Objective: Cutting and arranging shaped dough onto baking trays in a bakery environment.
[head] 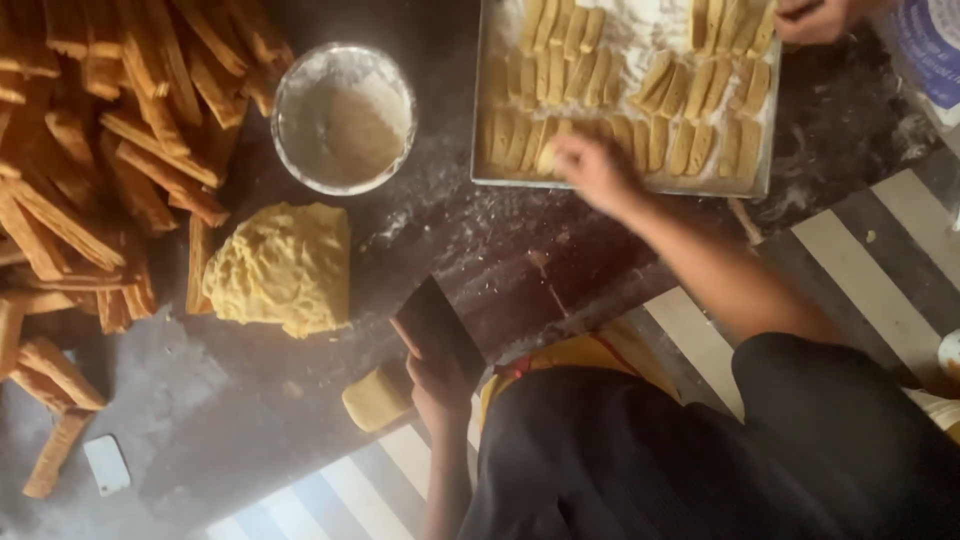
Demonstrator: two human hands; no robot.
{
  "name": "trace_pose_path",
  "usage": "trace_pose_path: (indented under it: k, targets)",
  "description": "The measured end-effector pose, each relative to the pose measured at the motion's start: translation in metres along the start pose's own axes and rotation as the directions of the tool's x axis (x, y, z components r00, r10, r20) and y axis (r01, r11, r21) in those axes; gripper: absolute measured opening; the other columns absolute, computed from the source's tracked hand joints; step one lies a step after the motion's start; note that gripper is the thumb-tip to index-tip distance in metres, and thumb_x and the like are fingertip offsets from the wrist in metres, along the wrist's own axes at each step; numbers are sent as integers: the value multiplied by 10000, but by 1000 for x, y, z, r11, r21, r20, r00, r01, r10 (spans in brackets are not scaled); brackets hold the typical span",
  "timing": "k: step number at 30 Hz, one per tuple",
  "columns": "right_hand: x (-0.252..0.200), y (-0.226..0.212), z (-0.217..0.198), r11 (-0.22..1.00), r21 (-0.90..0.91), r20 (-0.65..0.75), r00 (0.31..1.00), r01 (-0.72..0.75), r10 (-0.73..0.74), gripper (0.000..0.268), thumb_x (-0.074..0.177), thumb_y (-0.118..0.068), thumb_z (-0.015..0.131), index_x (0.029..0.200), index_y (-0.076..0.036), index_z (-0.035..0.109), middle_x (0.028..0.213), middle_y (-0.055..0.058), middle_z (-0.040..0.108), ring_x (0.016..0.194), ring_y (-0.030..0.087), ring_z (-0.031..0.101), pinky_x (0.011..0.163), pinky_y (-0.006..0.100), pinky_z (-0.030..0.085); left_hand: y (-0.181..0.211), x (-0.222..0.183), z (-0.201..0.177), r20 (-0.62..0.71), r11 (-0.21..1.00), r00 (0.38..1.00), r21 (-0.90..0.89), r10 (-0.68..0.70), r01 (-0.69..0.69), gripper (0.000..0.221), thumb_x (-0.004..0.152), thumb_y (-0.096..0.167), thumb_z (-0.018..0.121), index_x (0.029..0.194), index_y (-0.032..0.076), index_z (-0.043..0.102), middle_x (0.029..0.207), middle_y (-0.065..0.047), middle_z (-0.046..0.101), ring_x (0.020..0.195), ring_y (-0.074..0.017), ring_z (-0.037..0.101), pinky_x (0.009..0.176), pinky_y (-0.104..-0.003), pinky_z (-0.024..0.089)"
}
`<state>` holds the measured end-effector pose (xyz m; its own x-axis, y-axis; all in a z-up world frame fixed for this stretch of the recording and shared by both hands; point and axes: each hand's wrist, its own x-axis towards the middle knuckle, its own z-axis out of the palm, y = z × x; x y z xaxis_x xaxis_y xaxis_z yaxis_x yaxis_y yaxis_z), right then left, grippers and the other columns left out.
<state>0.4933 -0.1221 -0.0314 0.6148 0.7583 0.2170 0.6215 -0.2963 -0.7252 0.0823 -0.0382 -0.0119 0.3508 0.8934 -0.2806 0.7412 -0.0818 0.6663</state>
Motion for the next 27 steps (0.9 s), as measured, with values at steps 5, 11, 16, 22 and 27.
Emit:
trace_pose_path:
  k: [5, 11, 16, 22, 27]
  targets:
    - [69, 106, -73, 938, -340, -315, 931, 69, -183, 201, 1038, -12, 735, 1226, -64, 688, 1110, 124, 754, 861, 203, 701, 699, 281, 574, 40, -5, 20, 12, 991, 992, 35, -127, 126, 643, 900, 408, 626, 1453, 125, 461, 1151, -278, 709, 1079, -481, 677, 893, -543, 533]
    - [58, 171, -82, 856, -495, -303, 894, 149, -330, 263, 941, 85, 690, 1159, -56, 653, 1248, 151, 724, 1179, 304, 676, 1074, 387, 545, 49, -14, 34, 16, 991, 991, -34, -129, 130, 619, 878, 349, 646, 1423, 105, 482, 1177, -264, 711, 1115, -447, 685, 910, -514, 540]
    - [-9, 96, -3, 990, -40, -287, 948, 134, -140, 135, 1090, 31, 586, 1011, -78, 592, 1085, 120, 692, 1030, 239, 695, 875, 332, 630, 34, -21, 22, 0, 986, 987, -47, -160, 160, 641, 867, 299, 647, 1448, 98, 461, 1187, -278, 695, 1125, -454, 672, 918, -513, 530]
    - [-84, -83, 91, 907, 338, 21, 961, 253, -275, 152, 972, -9, 669, 1117, -40, 700, 1143, 134, 727, 1051, 269, 726, 889, 362, 597, 11, -6, -34, 11, 988, 988, 1, -155, 155, 709, 920, 337, 542, 1555, 125, 307, 1200, -261, 678, 1059, -435, 687, 874, -500, 538]
    - [-135, -150, 198, 887, 441, 489, 866, -138, -108, 345, 938, -137, 702, 1251, -5, 643, 1209, 148, 662, 941, 232, 739, 825, 341, 585, -28, -2, -94, -14, 911, 998, 408, -60, 61, 646, 892, 322, 594, 1462, 110, 376, 1237, -256, 631, 1058, -467, 649, 824, -537, 535]
